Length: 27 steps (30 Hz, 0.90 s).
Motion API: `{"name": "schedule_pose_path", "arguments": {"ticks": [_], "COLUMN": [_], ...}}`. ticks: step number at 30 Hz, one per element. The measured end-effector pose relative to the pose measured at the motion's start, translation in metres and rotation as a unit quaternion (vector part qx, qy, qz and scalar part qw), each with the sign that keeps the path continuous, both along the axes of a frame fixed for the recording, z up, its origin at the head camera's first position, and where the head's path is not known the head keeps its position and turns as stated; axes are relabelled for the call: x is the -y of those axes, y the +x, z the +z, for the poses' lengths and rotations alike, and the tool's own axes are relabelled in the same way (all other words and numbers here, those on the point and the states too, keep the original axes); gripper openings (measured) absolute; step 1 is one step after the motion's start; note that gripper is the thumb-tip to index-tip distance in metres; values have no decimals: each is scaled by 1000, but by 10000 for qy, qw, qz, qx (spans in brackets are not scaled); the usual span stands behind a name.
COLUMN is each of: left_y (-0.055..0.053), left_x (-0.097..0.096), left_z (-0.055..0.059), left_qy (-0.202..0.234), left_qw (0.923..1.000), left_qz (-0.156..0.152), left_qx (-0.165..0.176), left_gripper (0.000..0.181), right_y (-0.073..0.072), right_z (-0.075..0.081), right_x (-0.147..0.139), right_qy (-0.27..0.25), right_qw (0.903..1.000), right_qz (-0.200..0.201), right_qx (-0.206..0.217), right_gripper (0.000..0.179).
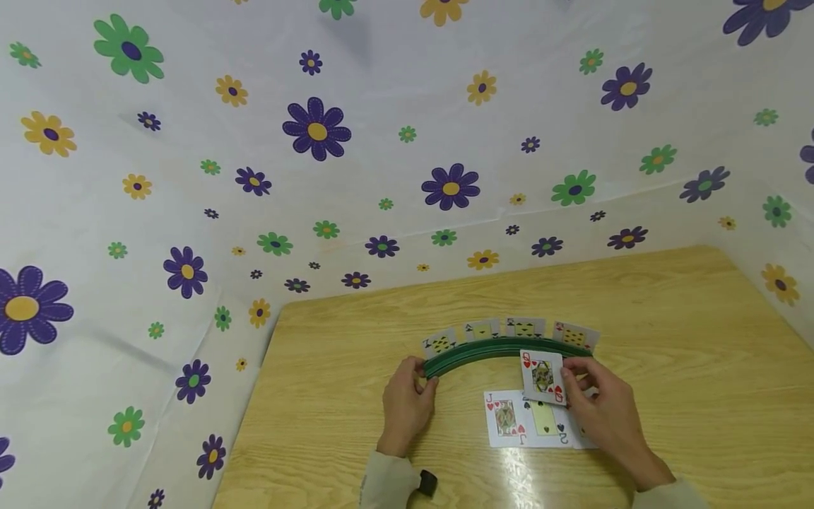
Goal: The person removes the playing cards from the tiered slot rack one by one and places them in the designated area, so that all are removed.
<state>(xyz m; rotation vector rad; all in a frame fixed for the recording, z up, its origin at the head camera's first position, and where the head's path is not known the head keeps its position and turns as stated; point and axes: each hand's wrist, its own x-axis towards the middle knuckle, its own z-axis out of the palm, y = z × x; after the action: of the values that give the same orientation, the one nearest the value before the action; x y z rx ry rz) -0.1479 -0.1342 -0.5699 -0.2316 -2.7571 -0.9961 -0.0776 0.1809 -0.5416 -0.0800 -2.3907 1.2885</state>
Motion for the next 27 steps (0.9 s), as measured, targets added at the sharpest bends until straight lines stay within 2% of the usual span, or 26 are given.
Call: {"name": "schedule_pose_path", "arguments": {"ticks": [8, 15, 27], "left_y": [1, 1, 0], "left_x": [-1, 0, -1], "left_z": [3, 3, 4], "left_qy": [-19, -52, -26], "left_qw": [10000, 10000, 9999], "left_qz": [6, 32, 51], "left_qx": [44, 25, 89], "left_gripper": [26, 27, 25], "right_y": [5, 12, 26], "right_z": [0, -3, -5], "right_x": [-11, -26, -56], "right_qy": [41, -36, 175], "right_qw": [9998, 9990, 9942], "right_qz": [-181, -294, -664], "right_qx": [42, 326, 830], "right_gripper": [12, 14, 17]}}
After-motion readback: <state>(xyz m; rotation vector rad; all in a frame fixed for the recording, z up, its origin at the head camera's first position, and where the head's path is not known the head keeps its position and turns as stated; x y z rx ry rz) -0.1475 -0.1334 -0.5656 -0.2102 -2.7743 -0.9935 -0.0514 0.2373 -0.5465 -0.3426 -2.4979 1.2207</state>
